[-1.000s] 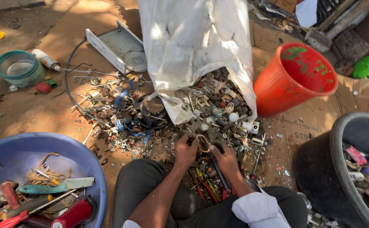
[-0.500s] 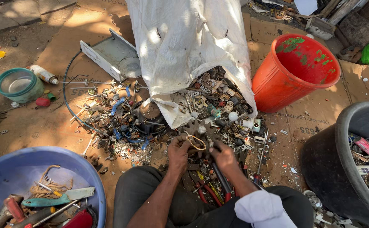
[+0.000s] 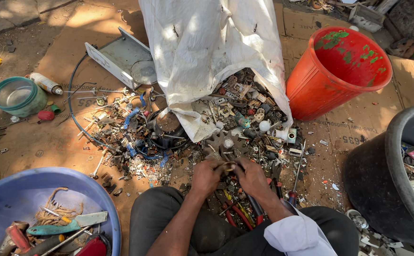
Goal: The person sits on the ground and uses a hammer to strike a metal gear-like object, attempting to separate a brass ring from it. The person repeatedly hits the object and adjusts its position on the ground, surrounded by various scrap metal parts and tools.
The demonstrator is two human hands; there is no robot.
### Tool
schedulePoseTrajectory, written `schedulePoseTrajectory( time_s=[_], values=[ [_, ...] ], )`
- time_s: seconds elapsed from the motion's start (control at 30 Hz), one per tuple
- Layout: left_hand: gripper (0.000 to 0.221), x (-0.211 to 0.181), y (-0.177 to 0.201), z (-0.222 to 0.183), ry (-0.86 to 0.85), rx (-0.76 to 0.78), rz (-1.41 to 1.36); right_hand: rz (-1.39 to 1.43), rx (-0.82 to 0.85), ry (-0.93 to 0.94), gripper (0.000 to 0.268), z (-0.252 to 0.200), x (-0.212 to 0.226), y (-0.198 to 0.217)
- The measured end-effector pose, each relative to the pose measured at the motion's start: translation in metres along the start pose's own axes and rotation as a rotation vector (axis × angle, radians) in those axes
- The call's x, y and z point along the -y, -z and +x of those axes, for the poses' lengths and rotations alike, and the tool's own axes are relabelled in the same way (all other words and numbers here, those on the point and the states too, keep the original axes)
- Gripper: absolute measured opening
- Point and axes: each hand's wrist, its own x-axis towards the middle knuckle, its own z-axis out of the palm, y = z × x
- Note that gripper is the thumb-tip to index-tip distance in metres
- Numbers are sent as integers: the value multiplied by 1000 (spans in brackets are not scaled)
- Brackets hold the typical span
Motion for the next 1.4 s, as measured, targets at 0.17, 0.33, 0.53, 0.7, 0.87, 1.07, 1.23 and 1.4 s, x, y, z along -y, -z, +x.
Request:
schedulePoseTrajectory(
  time_s=[0.17, 0.33, 0.53, 0.7, 0.87, 1.07, 1.23, 1.4],
  values=[
    [29, 27, 4, 27, 627, -322, -530, -65, 117, -368, 44, 5, -33, -7],
    [30, 50, -6, 36, 682, -389, -765, 209, 301, -686, 52, -2, -47, -26],
    [26, 42, -9, 33, 645, -298, -861, 250, 209, -698, 46, -14, -29, -25],
    [25, 21, -5, 27, 764, -171, -620, 261, 54, -437, 41, -28, -31, -15],
    [23, 7, -2, 25, 757, -160, -410, 350, -223, 79, 41, -33, -45, -18],
    [25, 10, 1, 26, 754, -105, -81, -222, 166, -233, 53, -30, -35, -34],
    [23, 23, 1, 17, 673, -178, -80, -67, 202, -428, 51, -25, 10, -24],
    [23, 21, -11, 30, 626, -184, -52, 364, -167, -20, 46, -47, 44, 29]
  ],
)
